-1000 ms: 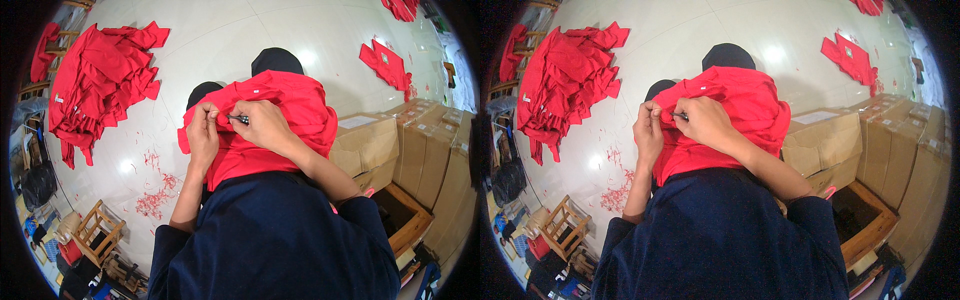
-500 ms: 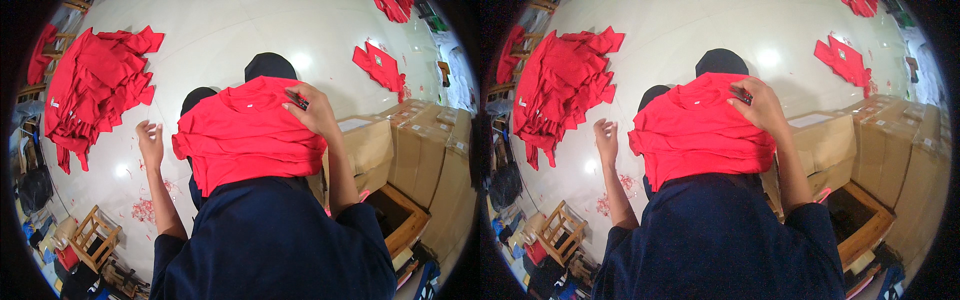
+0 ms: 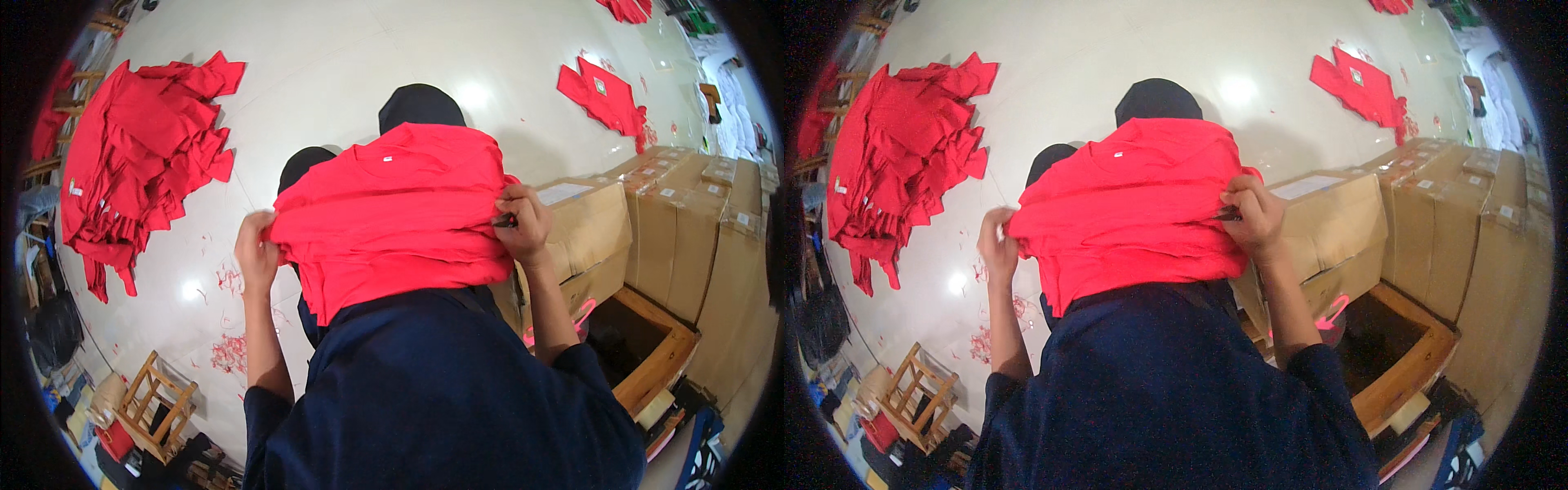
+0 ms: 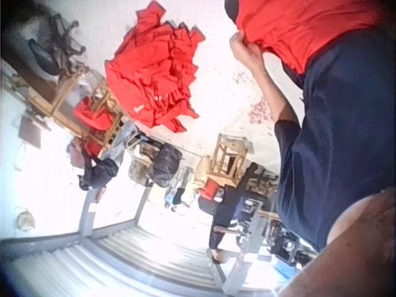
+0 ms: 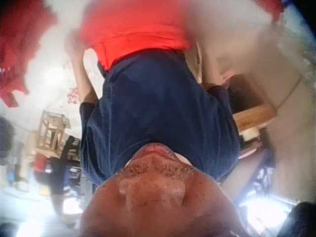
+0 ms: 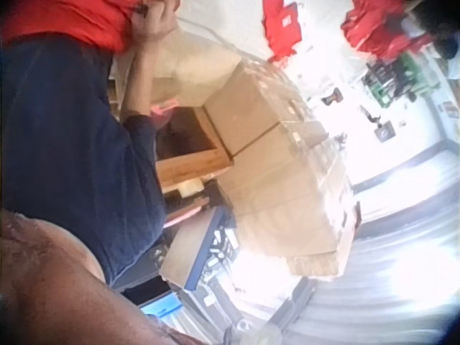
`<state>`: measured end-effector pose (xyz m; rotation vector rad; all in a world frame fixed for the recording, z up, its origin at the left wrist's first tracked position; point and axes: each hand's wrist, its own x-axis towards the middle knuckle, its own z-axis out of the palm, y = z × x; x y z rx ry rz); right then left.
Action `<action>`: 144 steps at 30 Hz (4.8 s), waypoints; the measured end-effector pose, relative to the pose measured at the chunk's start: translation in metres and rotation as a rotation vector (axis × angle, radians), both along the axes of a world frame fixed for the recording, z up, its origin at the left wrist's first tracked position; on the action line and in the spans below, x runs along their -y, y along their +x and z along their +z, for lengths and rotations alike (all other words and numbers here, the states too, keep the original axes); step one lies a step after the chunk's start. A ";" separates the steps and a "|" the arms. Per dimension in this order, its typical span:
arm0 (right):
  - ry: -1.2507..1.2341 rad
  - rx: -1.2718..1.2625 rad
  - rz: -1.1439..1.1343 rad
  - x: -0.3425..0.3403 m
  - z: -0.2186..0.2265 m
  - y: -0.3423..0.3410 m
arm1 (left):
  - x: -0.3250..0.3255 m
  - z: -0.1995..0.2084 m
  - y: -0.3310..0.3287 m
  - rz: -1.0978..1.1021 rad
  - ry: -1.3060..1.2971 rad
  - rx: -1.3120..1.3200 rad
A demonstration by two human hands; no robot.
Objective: The person sits on the floor and uses small scissors to trim loose threads and tags from a red garment held on their lap. The person repeatedly snips small fibers and discards them onto the floor.
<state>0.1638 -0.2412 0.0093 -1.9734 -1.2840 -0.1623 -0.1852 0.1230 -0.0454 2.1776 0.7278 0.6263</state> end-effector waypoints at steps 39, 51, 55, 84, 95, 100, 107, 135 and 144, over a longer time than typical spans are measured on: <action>-0.385 -0.506 0.208 0.002 0.078 -0.011 | 0.015 0.093 0.027 -0.229 -0.348 -0.147; -0.244 -0.477 0.505 -0.096 0.079 -0.052 | 0.069 0.088 0.038 -0.480 -0.082 -0.168; -0.298 -0.607 0.553 -0.113 0.065 -0.063 | 0.073 0.075 0.035 -0.461 0.002 -0.117; -0.540 -0.376 0.640 -0.136 0.054 -0.097 | 0.086 0.080 0.036 -0.236 -0.315 -0.136; -0.571 -0.360 0.653 -0.136 0.057 -0.097 | 0.088 0.080 0.038 -0.247 -0.287 -0.114; -0.605 -0.353 0.659 -0.137 0.057 -0.096 | 0.089 0.079 0.038 -0.238 -0.270 -0.109; -0.629 -0.320 0.655 -0.137 0.056 -0.099 | 0.089 0.077 0.037 -0.252 -0.263 -0.096; -0.574 -0.403 0.662 -0.137 0.055 -0.098 | 0.092 0.077 0.037 -0.222 -0.267 -0.054; -0.464 -0.287 0.665 -0.138 0.049 -0.092 | 0.092 0.071 0.035 -0.193 -0.398 -0.049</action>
